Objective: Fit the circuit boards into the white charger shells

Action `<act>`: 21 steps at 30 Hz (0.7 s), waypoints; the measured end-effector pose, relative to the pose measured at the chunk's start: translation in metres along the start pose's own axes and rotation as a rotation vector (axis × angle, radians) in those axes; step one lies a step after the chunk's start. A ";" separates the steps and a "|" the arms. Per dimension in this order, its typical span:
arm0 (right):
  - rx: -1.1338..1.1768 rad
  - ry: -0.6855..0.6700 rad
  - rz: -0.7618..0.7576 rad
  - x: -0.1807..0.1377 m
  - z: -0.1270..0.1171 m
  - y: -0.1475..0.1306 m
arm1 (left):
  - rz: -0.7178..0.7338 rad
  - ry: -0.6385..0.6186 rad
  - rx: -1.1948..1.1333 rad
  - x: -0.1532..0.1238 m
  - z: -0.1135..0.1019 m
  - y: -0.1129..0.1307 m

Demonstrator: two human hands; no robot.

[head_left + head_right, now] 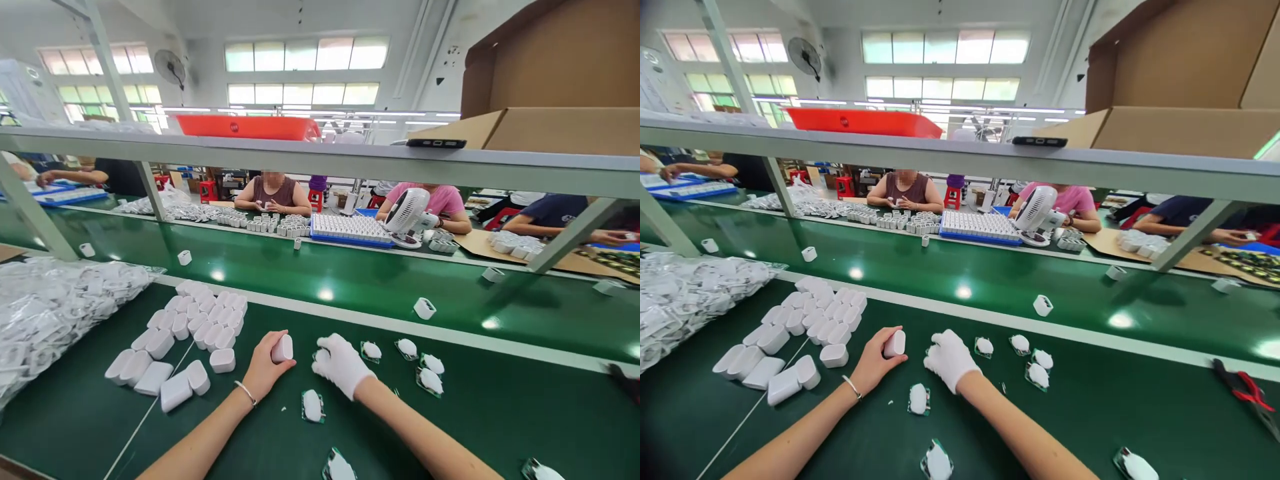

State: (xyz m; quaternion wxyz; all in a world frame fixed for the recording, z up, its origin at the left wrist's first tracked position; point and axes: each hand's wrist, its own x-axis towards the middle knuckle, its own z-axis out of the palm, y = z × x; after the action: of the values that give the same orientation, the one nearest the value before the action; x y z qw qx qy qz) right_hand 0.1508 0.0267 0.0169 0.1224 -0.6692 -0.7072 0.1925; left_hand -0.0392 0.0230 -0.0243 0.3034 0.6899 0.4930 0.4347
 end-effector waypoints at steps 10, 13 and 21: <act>0.049 0.085 0.068 -0.078 0.002 0.022 | -0.154 -0.090 -0.025 0.019 0.022 0.005; -0.007 0.073 0.069 -0.075 -0.002 0.013 | -0.132 -0.112 -0.073 0.023 0.030 0.010; 0.015 0.130 0.272 -0.088 -0.003 0.012 | -0.049 -0.181 -0.118 0.007 0.030 0.017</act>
State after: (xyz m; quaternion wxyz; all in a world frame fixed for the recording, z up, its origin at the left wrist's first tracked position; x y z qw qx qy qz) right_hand 0.1695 -0.0598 0.0217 0.1458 -0.7689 -0.5992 0.1689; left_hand -0.0039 0.0245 -0.0205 0.3975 0.6950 0.4537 0.3912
